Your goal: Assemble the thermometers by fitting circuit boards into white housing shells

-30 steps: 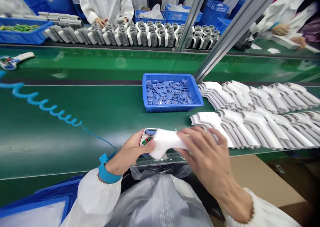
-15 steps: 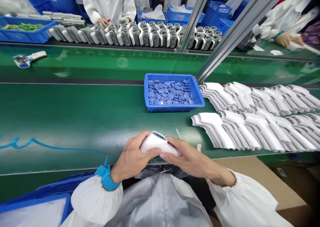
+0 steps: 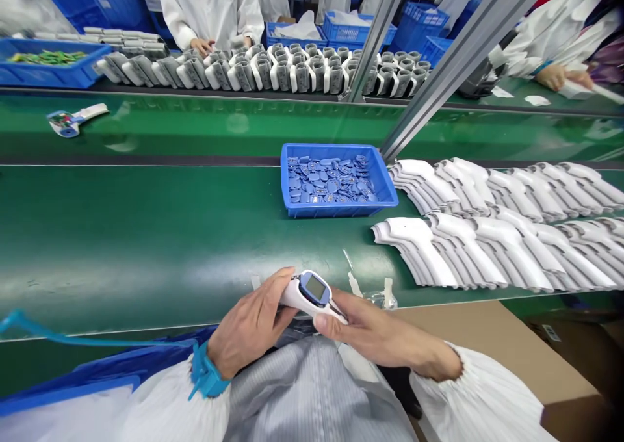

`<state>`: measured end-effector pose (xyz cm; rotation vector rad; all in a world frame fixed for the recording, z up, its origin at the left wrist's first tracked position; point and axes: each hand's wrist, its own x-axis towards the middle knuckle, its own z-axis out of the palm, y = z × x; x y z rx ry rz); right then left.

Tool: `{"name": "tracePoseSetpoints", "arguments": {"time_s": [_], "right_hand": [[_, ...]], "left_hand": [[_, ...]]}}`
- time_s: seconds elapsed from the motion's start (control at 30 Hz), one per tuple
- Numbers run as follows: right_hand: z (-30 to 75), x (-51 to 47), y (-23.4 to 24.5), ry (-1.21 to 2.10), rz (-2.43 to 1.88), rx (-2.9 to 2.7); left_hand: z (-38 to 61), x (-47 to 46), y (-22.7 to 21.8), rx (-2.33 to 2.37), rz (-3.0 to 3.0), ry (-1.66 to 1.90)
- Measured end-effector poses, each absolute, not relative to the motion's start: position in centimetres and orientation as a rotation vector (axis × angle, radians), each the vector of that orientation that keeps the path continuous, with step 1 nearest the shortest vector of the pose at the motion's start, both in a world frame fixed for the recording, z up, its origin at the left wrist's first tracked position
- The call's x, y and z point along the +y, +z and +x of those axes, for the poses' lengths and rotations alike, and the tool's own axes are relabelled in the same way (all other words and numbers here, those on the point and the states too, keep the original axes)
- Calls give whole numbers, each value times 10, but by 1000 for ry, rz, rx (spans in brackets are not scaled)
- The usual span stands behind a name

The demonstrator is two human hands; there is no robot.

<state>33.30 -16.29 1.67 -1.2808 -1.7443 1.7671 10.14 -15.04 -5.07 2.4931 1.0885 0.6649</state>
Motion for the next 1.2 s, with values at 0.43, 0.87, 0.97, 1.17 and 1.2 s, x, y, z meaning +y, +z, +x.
{"name": "tracePoseSetpoints", "arguments": {"time_s": [0.43, 0.87, 0.97, 1.17, 1.2], "right_hand": [[328, -173, 7, 1533, -1442, -1858], [253, -109, 9, 256, -1598, -1793], [254, -109, 5, 141, -1618, -1862], [253, -103, -2, 0, -1458, -1733], [255, -101, -1, 22, -1457, -1658]], "left_hand": [[105, -141, -30, 1087, 1963, 469], [134, -114, -6, 1033, 1763, 570], [134, -118, -16, 1058, 1871, 589], [136, -120, -24, 1179, 1908, 597], [135, -117, -21, 1166, 1873, 588]]}}
